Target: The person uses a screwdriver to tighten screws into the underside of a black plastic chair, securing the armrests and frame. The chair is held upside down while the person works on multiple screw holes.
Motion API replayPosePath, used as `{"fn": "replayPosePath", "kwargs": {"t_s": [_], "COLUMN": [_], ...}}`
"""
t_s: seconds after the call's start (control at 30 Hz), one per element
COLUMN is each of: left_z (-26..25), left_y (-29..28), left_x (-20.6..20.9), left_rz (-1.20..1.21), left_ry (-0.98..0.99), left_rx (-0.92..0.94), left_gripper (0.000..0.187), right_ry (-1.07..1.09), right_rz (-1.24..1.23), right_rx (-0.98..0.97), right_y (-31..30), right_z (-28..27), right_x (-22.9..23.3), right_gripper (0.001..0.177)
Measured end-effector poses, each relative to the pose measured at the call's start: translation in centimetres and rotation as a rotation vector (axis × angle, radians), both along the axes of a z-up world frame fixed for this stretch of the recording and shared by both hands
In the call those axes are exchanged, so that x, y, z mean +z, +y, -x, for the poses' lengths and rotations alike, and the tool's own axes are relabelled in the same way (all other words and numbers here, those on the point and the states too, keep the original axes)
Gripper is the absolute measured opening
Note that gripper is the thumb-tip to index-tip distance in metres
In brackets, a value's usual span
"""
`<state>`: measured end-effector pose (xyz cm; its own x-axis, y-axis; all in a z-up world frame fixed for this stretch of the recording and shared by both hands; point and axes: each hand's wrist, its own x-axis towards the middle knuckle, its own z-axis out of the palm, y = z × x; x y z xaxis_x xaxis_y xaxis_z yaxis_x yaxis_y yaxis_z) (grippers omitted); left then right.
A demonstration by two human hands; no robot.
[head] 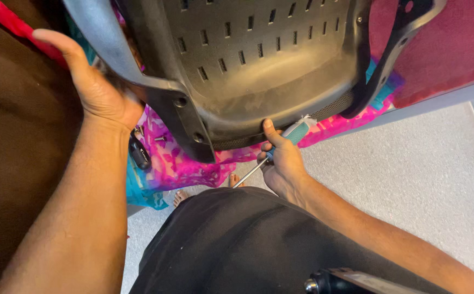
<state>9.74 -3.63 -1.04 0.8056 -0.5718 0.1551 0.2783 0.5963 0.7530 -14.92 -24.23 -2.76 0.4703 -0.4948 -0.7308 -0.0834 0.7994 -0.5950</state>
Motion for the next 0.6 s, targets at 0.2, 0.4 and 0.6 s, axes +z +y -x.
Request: {"fn": "replayPosePath", "kwargs": {"t_s": [0.2,0.4,0.6], "left_z": [1.1,1.4,1.0], "left_y": [-0.8,-0.4,-0.2], "left_x": [1.5,1.9,4.2], "left_rz": [-0.256,-0.28,-0.46], "left_ry": [-0.277,-0.444,-0.613], "left_rx": [0.303,0.334,0.351], "left_gripper": [0.113,0.096,0.054], "right_ry": [-0.019,-0.028,-0.036], "right_rz": [-0.027,0.014,0.014], "right_rx": [-0.024,-0.023,-0.023], "right_y": [0.3,0.4,0.4], "right_z": [-0.1,0.0,-0.1], "right_x": [-0.2,-0.6,-1.1], "right_gripper": [0.03,0.027,0.027]}}
